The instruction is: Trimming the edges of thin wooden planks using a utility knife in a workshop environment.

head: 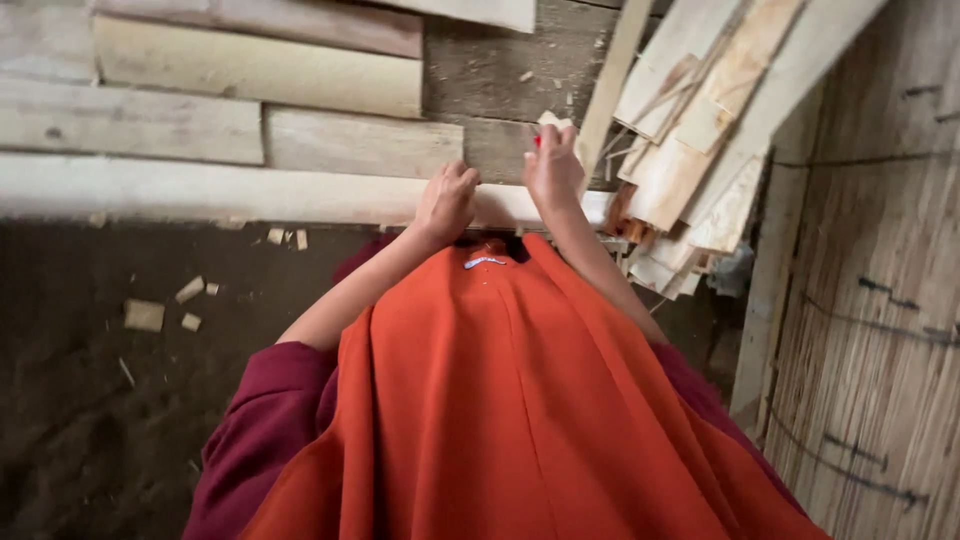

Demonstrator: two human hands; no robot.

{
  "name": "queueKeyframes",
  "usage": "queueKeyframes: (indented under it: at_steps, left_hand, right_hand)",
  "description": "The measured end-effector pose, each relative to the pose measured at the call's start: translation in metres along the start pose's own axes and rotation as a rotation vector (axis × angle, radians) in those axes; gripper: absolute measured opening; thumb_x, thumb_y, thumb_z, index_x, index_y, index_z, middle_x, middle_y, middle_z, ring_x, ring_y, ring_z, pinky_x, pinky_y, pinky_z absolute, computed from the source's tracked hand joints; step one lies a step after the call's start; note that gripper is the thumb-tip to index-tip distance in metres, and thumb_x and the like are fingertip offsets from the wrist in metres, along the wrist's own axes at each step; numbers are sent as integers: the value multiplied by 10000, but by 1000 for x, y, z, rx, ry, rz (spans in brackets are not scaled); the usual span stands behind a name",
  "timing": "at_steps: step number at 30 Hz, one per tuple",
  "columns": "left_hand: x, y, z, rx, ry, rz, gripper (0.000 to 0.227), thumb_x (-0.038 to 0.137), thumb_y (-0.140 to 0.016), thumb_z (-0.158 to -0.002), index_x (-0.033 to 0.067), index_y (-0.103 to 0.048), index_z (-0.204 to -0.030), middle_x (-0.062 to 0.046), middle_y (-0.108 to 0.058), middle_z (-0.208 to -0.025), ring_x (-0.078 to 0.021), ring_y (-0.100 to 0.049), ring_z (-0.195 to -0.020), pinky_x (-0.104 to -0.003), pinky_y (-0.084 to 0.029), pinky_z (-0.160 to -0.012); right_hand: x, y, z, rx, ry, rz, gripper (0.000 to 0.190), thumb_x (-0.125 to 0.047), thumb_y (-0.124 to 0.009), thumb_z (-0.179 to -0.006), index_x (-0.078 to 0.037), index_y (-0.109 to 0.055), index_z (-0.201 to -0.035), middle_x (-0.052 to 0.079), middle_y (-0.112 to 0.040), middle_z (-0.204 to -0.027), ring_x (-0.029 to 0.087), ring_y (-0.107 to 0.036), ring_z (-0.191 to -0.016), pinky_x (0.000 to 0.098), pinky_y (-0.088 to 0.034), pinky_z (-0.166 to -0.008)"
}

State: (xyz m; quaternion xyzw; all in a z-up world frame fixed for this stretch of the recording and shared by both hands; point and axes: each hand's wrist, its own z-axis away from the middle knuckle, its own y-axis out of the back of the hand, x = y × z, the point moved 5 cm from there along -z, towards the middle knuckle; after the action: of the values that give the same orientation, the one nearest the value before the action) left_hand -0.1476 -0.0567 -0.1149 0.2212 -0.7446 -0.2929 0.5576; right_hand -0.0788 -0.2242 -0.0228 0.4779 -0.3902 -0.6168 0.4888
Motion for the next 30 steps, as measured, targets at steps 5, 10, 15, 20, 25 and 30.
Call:
queueKeyframes:
  at_steps: [5,10,15,20,25,30]
  left_hand:
    - [7,-41,-19,2,-74,83,97,79,-626,-834,168,-596,-859,-56,-520,-832,-342,-603,-758,-464,-521,-621]
    - [14,-80,-38,-63,-76,38,79,134,-577,-865,197,-616,-837,-39,-557,-802,-304,-637,-756,-423,-553,-629]
    - [29,-95,-52,-128,59,89,93,164,-609,-869,166,-678,-932,-92,-626,-845,-377,-677,-751,-499,-578,-646]
    - [55,-104,-78,-113,97,132,216,196,-624,-881,176,-658,-1094,-130,-624,-969,-425,-677,-848,-537,-590,-715]
    - [96,-100,-117,-89,118,56,436,156,-728,-802,85,-622,-1219,-200,-597,-1115,-484,-650,-937,-549,-587,-798]
    - [136,-98,-151,-132,120,-140,609,179,-771,-796,96,-556,-1359,-136,-538,-1185,-388,-590,-1055,-462,-558,-904]
  right_hand:
    - [75,-20,-25,80,-151,48,450,-318,-767,-889,-158,-511,-1222,114,-427,-1306,429,-687,-1035,603,-601,-852]
    - [86,-29,-38,152,-126,28,335,-321,-749,-858,-188,-550,-1093,43,-482,-1149,384,-718,-908,574,-612,-743]
    - [113,-58,-64,120,-76,22,180,-329,-607,-856,-163,-588,-923,67,-638,-904,409,-734,-836,549,-591,-717]
    - [156,-14,-55,279,-227,-376,167,-293,-589,-783,-141,-570,-718,78,-615,-589,331,-701,-640,448,-552,-616]
    - [206,-17,-70,265,-363,-427,268,-371,-610,-812,-117,-593,-728,117,-643,-633,389,-728,-729,478,-538,-644]
    - [205,47,-63,596,-107,-232,107,-110,-690,-796,-17,-651,-763,171,-601,-682,474,-680,-698,537,-565,-647]
